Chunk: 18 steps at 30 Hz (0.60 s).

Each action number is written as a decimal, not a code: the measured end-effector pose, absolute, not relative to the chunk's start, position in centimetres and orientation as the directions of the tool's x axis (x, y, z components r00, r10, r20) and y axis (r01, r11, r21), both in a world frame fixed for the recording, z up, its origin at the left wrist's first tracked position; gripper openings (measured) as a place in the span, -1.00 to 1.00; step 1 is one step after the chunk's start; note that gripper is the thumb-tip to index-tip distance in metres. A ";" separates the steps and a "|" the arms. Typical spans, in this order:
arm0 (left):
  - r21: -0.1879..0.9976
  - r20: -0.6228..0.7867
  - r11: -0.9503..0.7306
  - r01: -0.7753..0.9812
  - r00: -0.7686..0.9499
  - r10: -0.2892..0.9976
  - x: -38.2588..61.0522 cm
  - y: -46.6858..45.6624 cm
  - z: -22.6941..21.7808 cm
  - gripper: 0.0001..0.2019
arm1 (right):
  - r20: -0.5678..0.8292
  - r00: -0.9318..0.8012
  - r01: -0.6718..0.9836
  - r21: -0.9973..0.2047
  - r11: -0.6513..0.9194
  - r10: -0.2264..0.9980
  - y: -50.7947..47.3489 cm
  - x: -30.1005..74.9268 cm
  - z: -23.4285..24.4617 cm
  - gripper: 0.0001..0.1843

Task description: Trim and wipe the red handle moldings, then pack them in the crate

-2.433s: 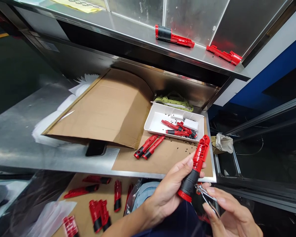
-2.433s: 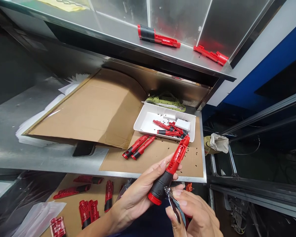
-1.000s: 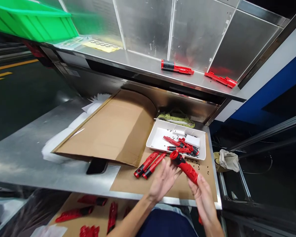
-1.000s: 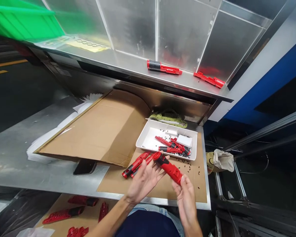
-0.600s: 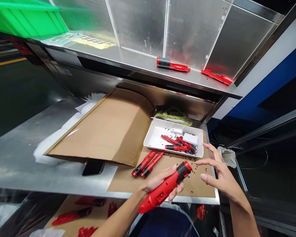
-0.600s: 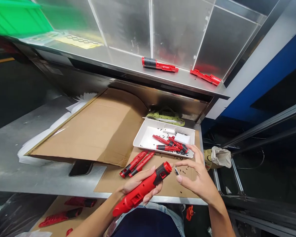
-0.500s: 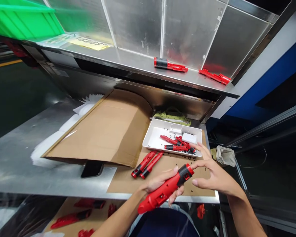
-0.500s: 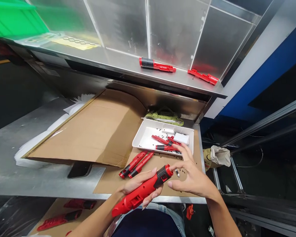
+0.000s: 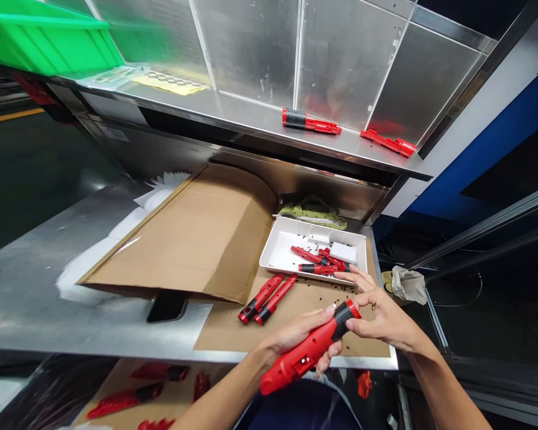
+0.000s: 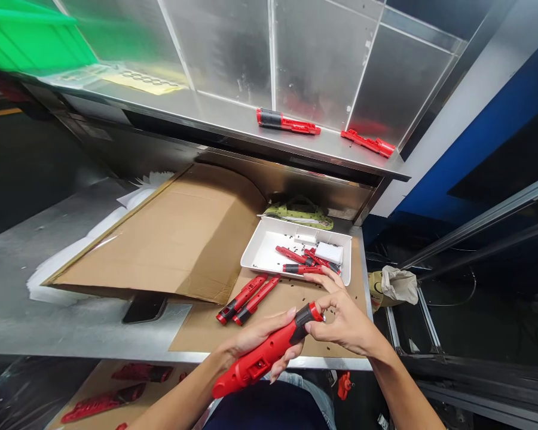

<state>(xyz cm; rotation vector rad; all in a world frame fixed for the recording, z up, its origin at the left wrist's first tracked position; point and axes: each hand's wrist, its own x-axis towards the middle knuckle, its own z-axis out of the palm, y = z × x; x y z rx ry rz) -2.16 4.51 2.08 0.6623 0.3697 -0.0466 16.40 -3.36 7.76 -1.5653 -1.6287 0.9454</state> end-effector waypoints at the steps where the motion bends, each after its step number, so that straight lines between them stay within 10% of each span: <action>1: 0.590 -0.346 0.792 0.156 0.935 0.073 -2.1 4.5 2.1 -0.64 | -0.007 -0.051 0.512 -0.859 0.020 0.999 -3.4 16.5 7.8 -0.83; 18: 0.559 -0.345 0.807 0.190 0.938 0.019 -1.7 4.7 1.5 -0.45 | -0.118 -0.040 0.467 -0.880 -0.086 0.992 -3.3 17.2 7.1 -0.61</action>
